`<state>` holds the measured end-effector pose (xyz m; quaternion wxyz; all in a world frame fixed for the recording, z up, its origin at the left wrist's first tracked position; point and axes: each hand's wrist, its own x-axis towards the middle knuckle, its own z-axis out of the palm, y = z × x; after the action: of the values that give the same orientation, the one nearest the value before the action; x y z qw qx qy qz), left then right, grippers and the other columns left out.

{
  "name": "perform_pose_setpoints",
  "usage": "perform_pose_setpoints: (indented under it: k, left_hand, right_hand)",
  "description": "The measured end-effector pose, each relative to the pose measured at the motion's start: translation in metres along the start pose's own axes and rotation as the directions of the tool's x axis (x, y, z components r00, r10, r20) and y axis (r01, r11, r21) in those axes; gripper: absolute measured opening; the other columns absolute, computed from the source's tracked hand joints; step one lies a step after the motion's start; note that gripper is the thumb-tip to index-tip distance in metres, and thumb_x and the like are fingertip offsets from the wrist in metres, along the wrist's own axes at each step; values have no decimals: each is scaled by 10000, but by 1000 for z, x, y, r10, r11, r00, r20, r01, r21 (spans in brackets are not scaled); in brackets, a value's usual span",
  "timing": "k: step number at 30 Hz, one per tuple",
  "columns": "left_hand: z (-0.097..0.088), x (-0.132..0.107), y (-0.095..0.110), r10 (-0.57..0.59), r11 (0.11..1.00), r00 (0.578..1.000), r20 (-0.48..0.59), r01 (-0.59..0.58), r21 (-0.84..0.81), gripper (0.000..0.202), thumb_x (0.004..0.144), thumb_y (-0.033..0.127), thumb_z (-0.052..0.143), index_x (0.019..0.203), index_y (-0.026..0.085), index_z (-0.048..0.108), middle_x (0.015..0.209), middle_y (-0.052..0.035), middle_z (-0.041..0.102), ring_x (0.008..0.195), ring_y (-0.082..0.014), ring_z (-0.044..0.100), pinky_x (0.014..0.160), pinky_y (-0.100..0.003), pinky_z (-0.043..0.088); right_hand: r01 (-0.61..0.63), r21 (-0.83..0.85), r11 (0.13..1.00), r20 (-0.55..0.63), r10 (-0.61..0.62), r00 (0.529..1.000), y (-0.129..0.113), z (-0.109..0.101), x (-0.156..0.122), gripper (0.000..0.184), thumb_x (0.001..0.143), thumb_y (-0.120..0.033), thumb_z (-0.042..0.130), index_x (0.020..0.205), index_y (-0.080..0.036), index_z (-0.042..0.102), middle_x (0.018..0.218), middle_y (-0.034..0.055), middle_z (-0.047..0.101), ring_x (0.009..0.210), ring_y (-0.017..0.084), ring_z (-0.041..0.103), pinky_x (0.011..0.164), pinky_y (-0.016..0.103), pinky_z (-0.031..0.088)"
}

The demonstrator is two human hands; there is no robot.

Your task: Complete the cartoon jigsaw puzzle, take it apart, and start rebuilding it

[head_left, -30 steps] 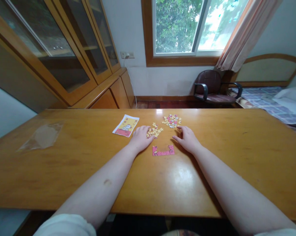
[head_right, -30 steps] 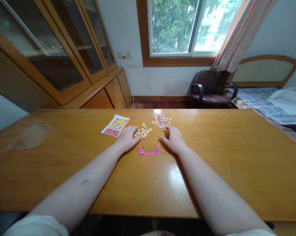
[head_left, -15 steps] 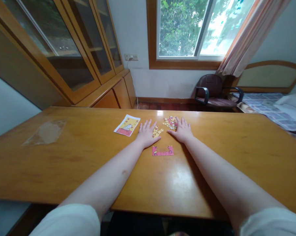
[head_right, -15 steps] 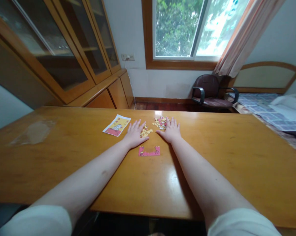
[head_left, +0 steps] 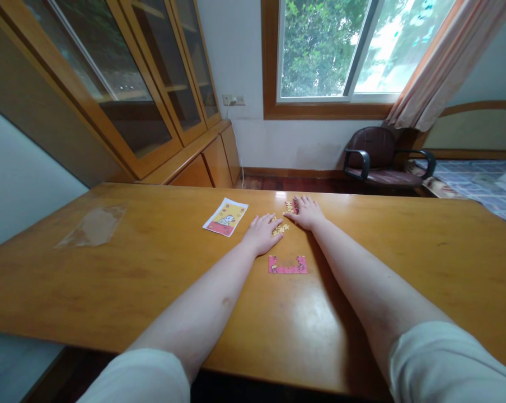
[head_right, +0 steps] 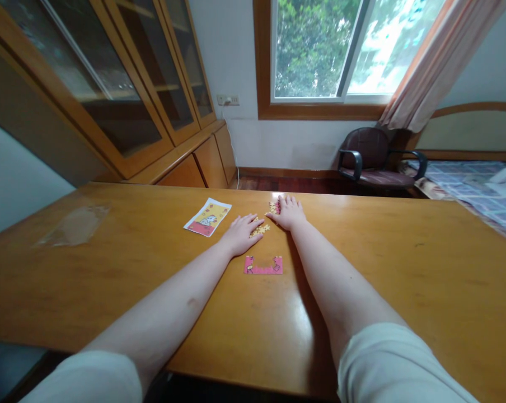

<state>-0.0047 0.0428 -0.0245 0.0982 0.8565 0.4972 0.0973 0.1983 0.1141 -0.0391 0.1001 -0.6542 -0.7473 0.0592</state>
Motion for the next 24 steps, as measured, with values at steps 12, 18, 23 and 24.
perform_pose_setpoints:
  k: [12, 18, 23, 24]
  left_hand:
    - [-1, 0, 2, 154, 988, 987, 45, -154, -14, 490, 933, 476, 348, 1362, 264, 451, 1481, -62, 367, 1372, -245, 295, 1129, -485, 190]
    - [-3, 0, 1, 233, 972, 970, 69, -230, -42, 456, 948, 438, 332, 1370, 301, 438, 1497, -39, 340, 1371, -229, 300, 1124, -467, 204]
    - [-5, 0, -4, 257, 966, 959, 115, -252, -62, 431, 955, 425, 317, 1356, 335, 448, 1487, -13, 361, 1376, -207, 293, 1125, -463, 193]
    - [-5, 0, -4, 259, 965, 958, 119, -253, -64, 434, 953, 429, 320, 1360, 338, 441, 1491, -10, 354, 1378, -206, 289, 1127, -462, 187]
  right_hand:
    - [148, 30, 989, -41, -147, 988, -11, 1, 16, 696, 878, -601, 358, 1423, -169, 343, 1497, 142, 307, 1391, 298, 226, 1111, 526, 130]
    - [123, 104, 987, -181, -102, 978, -7, -3, 2, 684, 887, -565, 361, 1425, -142, 335, 1482, 127, 342, 1386, 255, 249, 1142, 470, 93]
    - [-7, 89, 996, -104, 16, 994, 5, -5, -10, 874, 784, -693, 434, 1450, -149, 275, 1499, 165, 284, 1386, 329, 215, 1111, 575, 55]
    - [9, 68, 998, -76, -3, 997, 7, -5, -11, 908, 755, -709, 464, 1453, -162, 269, 1514, 164, 250, 1393, 335, 191, 1108, 579, 47]
